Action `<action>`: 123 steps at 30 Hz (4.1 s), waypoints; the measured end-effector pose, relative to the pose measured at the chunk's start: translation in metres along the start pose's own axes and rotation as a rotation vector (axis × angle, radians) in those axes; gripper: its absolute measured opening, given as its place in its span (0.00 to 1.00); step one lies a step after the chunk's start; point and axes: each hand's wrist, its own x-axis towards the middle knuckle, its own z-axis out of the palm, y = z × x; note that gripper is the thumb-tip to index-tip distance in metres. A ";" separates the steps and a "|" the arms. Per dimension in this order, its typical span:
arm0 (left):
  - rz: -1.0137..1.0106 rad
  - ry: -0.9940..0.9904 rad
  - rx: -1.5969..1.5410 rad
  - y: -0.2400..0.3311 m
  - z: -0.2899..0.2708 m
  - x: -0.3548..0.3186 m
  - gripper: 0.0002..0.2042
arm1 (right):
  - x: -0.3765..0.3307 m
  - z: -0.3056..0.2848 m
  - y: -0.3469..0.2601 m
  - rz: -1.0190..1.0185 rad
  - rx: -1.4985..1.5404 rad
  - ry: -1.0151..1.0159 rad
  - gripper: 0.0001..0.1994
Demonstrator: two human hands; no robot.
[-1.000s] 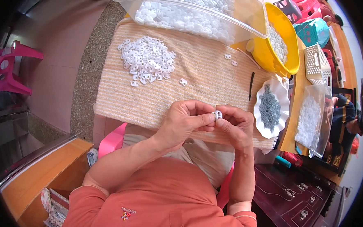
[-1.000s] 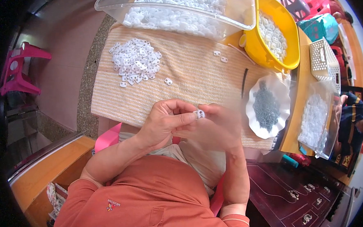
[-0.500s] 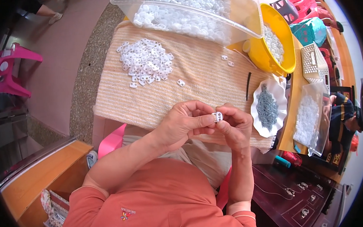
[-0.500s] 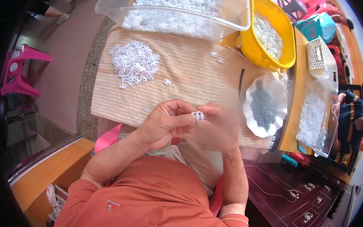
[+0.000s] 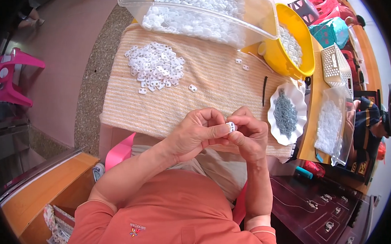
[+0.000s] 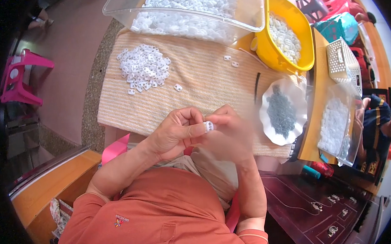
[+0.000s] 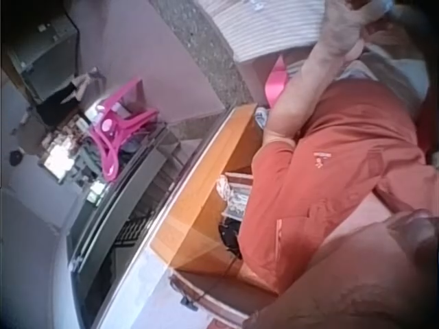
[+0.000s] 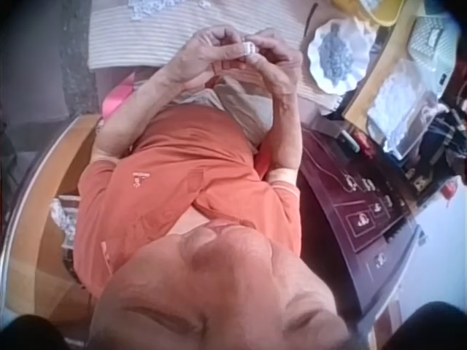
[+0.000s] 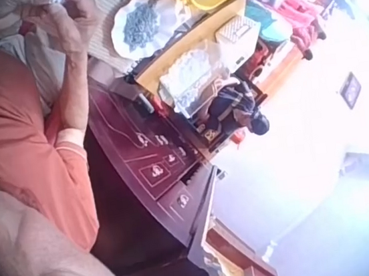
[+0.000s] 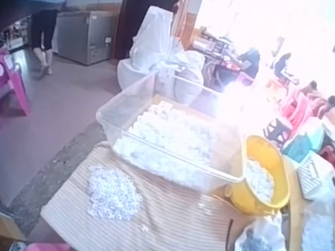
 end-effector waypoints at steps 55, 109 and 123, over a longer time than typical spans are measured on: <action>-0.010 0.132 0.068 -0.002 0.008 -0.004 0.05 | 0.076 -0.041 -0.022 0.028 -0.994 0.163 0.11; 0.028 0.081 0.111 -0.009 0.008 -0.001 0.09 | -0.039 -0.037 -0.015 -0.285 -1.086 0.510 0.04; 0.020 0.118 0.139 -0.010 0.008 -0.001 0.10 | -0.026 -0.065 -0.041 0.051 -1.550 0.347 0.12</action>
